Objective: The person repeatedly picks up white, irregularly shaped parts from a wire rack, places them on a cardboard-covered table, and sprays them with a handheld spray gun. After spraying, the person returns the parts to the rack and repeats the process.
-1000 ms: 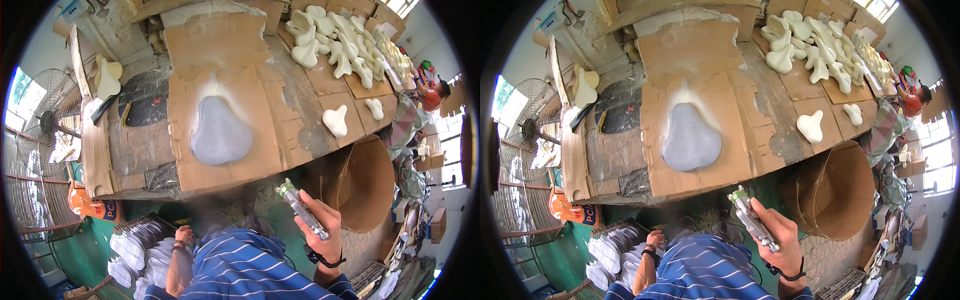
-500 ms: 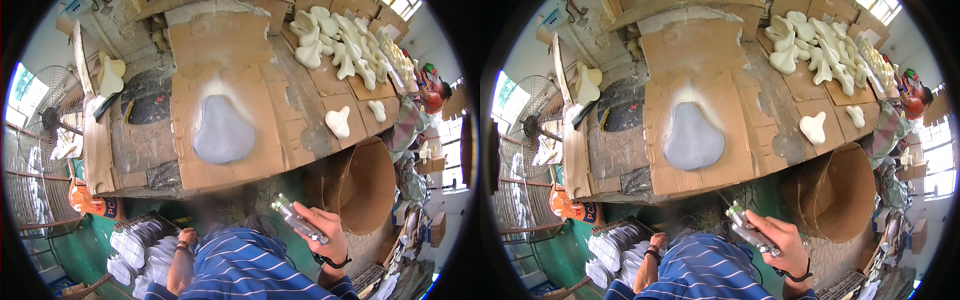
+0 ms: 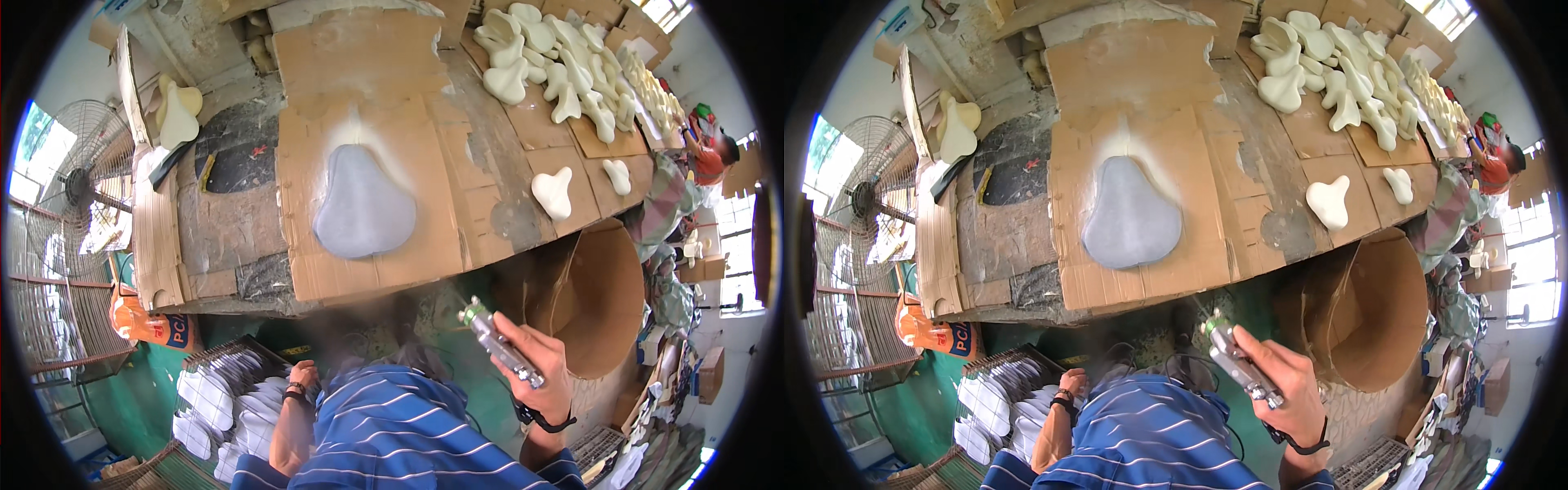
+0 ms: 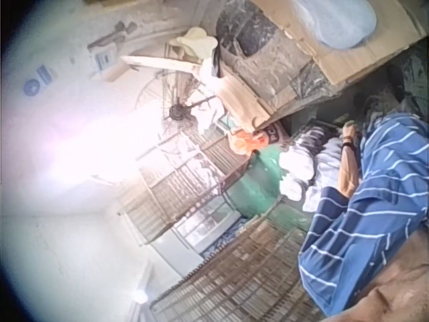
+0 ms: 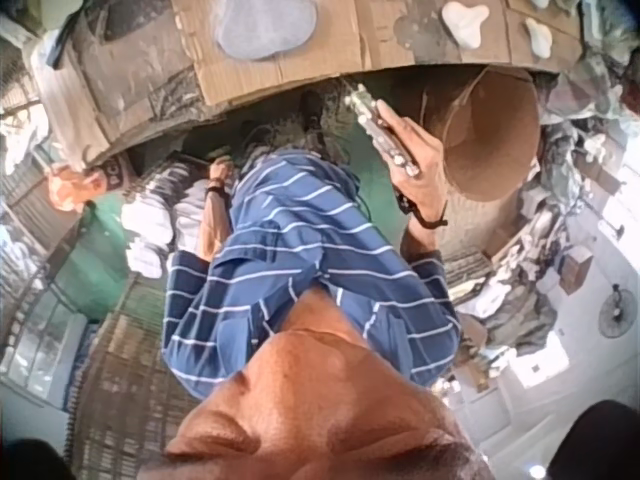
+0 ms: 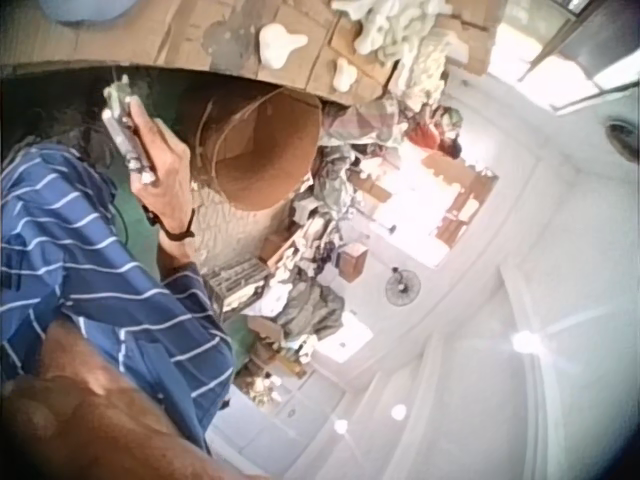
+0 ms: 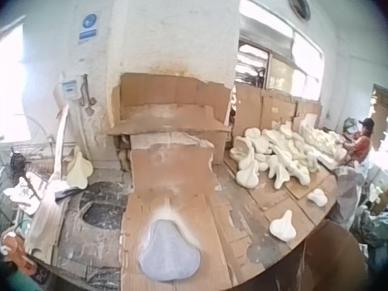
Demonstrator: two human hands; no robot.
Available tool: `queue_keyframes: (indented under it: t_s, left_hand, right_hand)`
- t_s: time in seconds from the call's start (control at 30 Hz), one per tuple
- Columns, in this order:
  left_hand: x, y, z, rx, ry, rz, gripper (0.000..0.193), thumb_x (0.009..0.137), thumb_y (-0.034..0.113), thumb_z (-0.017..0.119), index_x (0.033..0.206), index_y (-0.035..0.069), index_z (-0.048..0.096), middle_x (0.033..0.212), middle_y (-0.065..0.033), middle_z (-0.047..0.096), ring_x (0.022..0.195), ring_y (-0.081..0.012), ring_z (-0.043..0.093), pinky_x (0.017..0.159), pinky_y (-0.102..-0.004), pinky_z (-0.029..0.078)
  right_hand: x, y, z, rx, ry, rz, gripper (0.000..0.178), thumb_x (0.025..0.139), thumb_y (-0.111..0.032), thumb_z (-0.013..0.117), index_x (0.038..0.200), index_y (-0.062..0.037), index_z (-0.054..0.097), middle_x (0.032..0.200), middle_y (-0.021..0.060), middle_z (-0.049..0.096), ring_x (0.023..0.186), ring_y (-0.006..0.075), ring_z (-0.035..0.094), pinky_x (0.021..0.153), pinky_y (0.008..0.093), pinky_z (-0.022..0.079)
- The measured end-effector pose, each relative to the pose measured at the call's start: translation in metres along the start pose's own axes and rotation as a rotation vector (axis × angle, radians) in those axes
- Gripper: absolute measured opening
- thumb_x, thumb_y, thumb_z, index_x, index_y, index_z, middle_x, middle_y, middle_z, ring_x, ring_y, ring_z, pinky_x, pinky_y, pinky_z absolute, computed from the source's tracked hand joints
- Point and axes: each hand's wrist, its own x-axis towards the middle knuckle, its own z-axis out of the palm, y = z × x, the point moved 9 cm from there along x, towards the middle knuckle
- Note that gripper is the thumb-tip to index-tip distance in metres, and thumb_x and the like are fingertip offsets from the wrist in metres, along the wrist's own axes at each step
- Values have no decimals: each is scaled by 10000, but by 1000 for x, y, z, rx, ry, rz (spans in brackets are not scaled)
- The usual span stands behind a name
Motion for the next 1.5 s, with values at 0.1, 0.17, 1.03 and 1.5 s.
queue_keyframes:
  t_s: [0.1, 0.17, 1.03, 1.5]
  left_hand:
    - [7, 2, -1, -13, -20, -8, 369, 864, 20, 629, 1232, 1, 635, 960, -115, 736, 746, -203, 702, 603, -346, 574]
    - [5, 5, 0, -20, -20, 20, 363, 872, 16, 615, 1234, -11, 631, 975, -123, 737, 771, -215, 713, 639, -356, 595]
    - [-3, 395, 90, 380, 584, 938, 298, 810, 178, 756, 1102, 157, 702, 998, -55, 655, 961, -292, 659, 816, -413, 530]
    - [-50, 440, 106, 522, 713, 891, 321, 717, 137, 782, 1030, 151, 711, 1008, -86, 619, 1025, -307, 629, 848, -422, 524]
  right_hand:
    - [3, -7, -8, 34, 96, -20, 688, 692, 124, 706, 1358, -31, 631, 891, 159, 690, 726, 295, 678, 658, 333, 529]
    - [-2, -5, -17, 17, 150, 9, 658, 704, 116, 723, 1342, -26, 641, 886, 156, 692, 722, 286, 679, 660, 330, 529]
    - [-40, 36, -26, 121, 269, 223, 550, 777, 36, 738, 1318, 19, 644, 898, 175, 706, 734, 284, 677, 675, 335, 515]
    - [-24, 54, -27, 170, 207, 116, 527, 770, 35, 752, 1287, 50, 653, 844, 157, 677, 696, 234, 654, 639, 307, 492]
